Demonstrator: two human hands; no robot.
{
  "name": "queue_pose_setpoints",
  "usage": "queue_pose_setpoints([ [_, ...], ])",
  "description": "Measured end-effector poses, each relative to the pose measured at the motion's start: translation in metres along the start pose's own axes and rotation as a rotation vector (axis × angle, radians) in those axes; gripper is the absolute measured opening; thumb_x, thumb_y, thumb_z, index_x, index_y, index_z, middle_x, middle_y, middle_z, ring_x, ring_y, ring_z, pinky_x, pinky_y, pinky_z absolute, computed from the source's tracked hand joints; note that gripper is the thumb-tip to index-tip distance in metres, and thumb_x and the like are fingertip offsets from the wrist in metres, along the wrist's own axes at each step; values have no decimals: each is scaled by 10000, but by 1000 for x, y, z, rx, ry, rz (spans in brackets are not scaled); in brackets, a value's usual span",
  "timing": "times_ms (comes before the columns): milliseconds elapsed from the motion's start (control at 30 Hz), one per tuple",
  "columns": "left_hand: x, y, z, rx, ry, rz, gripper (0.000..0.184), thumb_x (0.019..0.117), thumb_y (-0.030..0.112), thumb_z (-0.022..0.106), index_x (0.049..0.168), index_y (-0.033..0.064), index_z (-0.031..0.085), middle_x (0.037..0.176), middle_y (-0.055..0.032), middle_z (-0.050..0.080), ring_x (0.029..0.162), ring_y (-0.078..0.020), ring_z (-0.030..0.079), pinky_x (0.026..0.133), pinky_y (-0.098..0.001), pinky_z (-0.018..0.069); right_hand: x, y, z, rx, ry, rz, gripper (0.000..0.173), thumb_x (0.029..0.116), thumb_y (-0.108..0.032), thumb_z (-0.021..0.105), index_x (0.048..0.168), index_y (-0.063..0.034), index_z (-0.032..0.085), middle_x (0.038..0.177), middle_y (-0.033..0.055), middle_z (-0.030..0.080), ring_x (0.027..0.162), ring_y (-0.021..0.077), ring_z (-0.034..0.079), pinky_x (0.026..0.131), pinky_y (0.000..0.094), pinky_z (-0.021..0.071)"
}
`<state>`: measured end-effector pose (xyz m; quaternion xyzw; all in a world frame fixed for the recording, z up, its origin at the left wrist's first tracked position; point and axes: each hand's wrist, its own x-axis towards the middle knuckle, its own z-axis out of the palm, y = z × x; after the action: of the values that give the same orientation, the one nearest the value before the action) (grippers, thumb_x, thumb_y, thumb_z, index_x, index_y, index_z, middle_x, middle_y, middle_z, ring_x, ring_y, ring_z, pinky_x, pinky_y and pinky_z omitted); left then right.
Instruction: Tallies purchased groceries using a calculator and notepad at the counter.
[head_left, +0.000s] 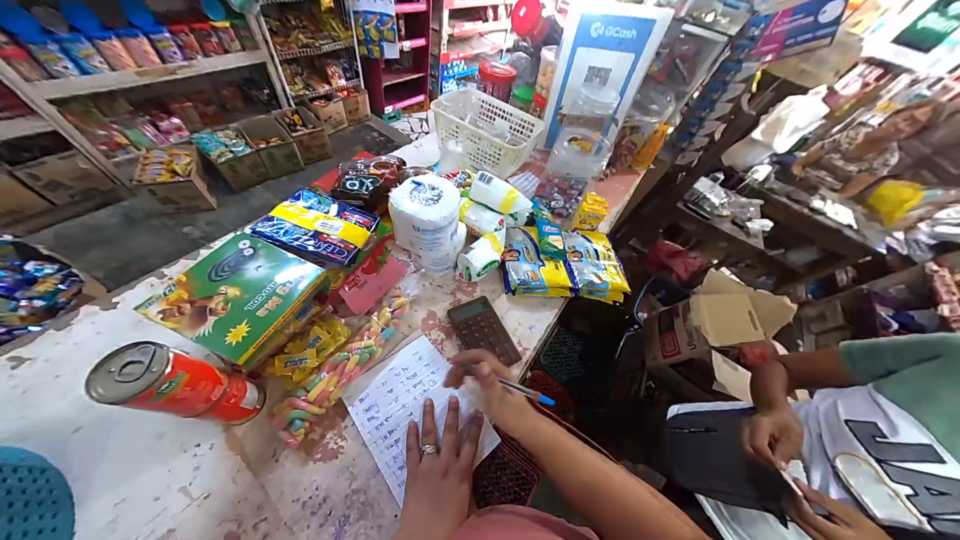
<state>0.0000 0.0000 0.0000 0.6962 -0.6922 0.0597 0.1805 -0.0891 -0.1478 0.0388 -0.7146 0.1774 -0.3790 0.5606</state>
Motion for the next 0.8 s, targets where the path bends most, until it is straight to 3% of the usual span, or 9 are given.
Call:
queue_pose_setpoints([
  [133, 2, 4, -6, 12, -47, -24, 606, 785, 206, 801, 1376, 191, 668, 1529, -204, 507, 1379, -536, 466, 1055, -716, 393, 13, 11, 22, 118, -5, 122, 374, 1104, -216, 392, 1197, 57, 630, 1119, 48, 689, 1013, 60, 639, 934, 259, 534],
  [233, -1, 1, -4, 17, -19, -12, 623, 785, 333, 788, 1381, 200, 664, 1519, -236, 506, 1362, -531, 488, 1037, -722, 401, 11, 13, 22, 246, 95, 202, 277, 1083, -139, 408, 1160, 31, 613, 1037, 34, 698, 975, 94, 667, 923, 292, 553],
  [333, -2, 0, 0, 6, 19, -19, 637, 762, 378, 799, 1370, 235, 672, 1490, -278, 515, 1342, -529, 511, 1028, -716, 416, 16, 12, 22, 341, 195, 288, 210, 1098, -157, 348, 1019, -82, 527, 757, -48, 605, 681, 55, 608, 691, 239, 541],
  [400, -1, -1, 1, 16, 20, -24, 660, 770, 373, 793, 1403, 261, 643, 1491, -279, 513, 1342, -529, 510, 1032, -701, 422, 24, 12, 18, 238, 168, 307, 174, 1086, -148, 425, 955, -83, 519, 683, -60, 536, 567, 31, 527, 574, 203, 482],
  [533, -2, -1, 2, 6, 14, -18, 673, 778, 371, 786, 1422, 258, 624, 1507, -281, 495, 1357, -538, 489, 1035, -711, 412, 37, 22, 9, -184, 62, 240, 281, 978, -213, 679, 761, -81, 561, 634, -74, 512, 557, -11, 495, 563, 177, 443],
  [667, -1, 0, 3, 36, 20, -13, 656, 789, 388, 775, 1417, 268, 630, 1494, -274, 512, 1344, -527, 509, 1023, -700, 428, 42, 32, 6, -271, 37, 195, 346, 941, -213, 718, 670, -97, 536, 586, -76, 490, 533, -11, 465, 543, 181, 405],
  [800, 0, 0, 3, 34, 19, -15, 633, 797, 336, 769, 1412, 268, 633, 1496, -280, 507, 1341, -533, 509, 1023, -699, 429, 39, 33, 9, -395, -20, 170, 359, 942, -234, 685, 660, -80, 525, 600, -61, 458, 569, 9, 425, 572, 212, 359],
])
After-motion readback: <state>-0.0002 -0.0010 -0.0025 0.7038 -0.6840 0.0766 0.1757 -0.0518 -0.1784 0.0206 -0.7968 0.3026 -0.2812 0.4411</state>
